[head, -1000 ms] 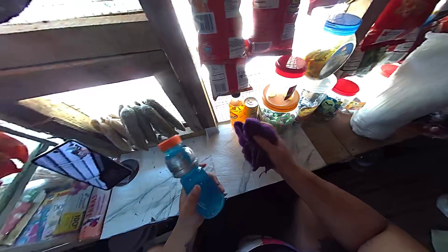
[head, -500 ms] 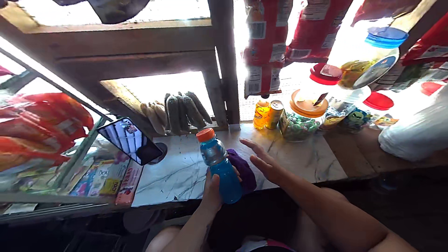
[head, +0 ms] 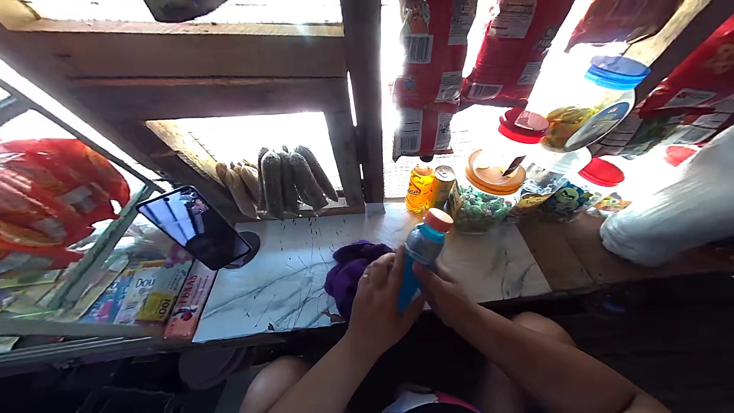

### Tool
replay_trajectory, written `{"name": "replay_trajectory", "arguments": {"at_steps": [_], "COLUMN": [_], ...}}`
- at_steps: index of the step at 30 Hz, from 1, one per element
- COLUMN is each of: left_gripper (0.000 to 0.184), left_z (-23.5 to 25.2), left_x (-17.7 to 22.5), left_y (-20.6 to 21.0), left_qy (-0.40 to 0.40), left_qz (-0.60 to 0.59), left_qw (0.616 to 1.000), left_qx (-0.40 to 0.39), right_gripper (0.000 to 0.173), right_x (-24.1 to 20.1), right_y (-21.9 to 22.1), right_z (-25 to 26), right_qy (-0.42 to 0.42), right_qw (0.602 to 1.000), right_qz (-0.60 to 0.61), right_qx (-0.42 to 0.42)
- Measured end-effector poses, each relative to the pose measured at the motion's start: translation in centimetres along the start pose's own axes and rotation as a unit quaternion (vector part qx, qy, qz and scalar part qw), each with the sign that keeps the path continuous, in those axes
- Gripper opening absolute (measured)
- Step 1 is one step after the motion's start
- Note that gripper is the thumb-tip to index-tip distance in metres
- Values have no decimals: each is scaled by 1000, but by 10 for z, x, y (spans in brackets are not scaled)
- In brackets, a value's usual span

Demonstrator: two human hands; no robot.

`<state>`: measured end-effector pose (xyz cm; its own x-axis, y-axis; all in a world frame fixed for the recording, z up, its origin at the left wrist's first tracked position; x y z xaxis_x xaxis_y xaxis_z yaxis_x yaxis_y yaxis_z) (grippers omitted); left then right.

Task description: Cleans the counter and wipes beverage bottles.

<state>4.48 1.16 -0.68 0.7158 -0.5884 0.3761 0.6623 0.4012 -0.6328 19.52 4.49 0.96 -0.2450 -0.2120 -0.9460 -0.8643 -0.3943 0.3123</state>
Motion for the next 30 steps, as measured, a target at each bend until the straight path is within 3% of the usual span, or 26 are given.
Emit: {"name": "replay_trajectory", "arguments": {"at_steps": [2, 4, 8, 10, 12, 15, 25, 28, 30], "left_gripper": [71, 65, 52, 49, 47, 44, 40, 42, 41], "left_z": [-3, -3, -3, -4, -5, -7, -7, -11, -15], "left_x": [0, -5, -19, -24, -26, -26, -22, -26, -35], "left_y": [6, 8, 5, 6, 9, 14, 20, 25, 27], "left_qy": [36, 55, 71, 76, 81, 87, 93, 51, 10], "left_qz": [-46, -86, -104, -102, -96, -84, -48, 28, 68], "left_qw": [998, 995, 992, 991, 992, 993, 994, 996, 988], "left_qx": [-12, 1, 31, 30, 24, 15, 4, -60, -140], "right_gripper": [54, 63, 79, 74, 65, 57, 58, 63, 74], "right_x": [-7, -14, -20, -16, -14, -25, -38, -34, -33], "right_y": [-15, -35, -77, -86, -83, -70, -68, -74, -80], "right_z": [13, 27, 46, 47, 44, 31, 18, 27, 36], "right_qy": [28, 46, 69, 74, 82, 81, 77, 88, 98], "right_qw": [995, 986, 943, 894, 852, 830, 845, 845, 881], "right_qz": [95, 157, 203, 242, 292, 341, 323, 305, 232], "right_qx": [19, -30, -255, -370, -426, -434, -420, -430, -400]}}
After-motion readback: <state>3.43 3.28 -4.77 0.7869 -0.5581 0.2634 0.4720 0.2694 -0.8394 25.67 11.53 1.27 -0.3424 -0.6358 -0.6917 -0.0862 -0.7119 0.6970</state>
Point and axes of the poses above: each hand's wrist, its own z-axis towards the middle knuckle, its own y-axis out of the palm, x = y × z, the point moved 1 cm from there along z, towards the middle knuckle, and after that the axes turned 7 degrees about y, right-handed, at the moved point
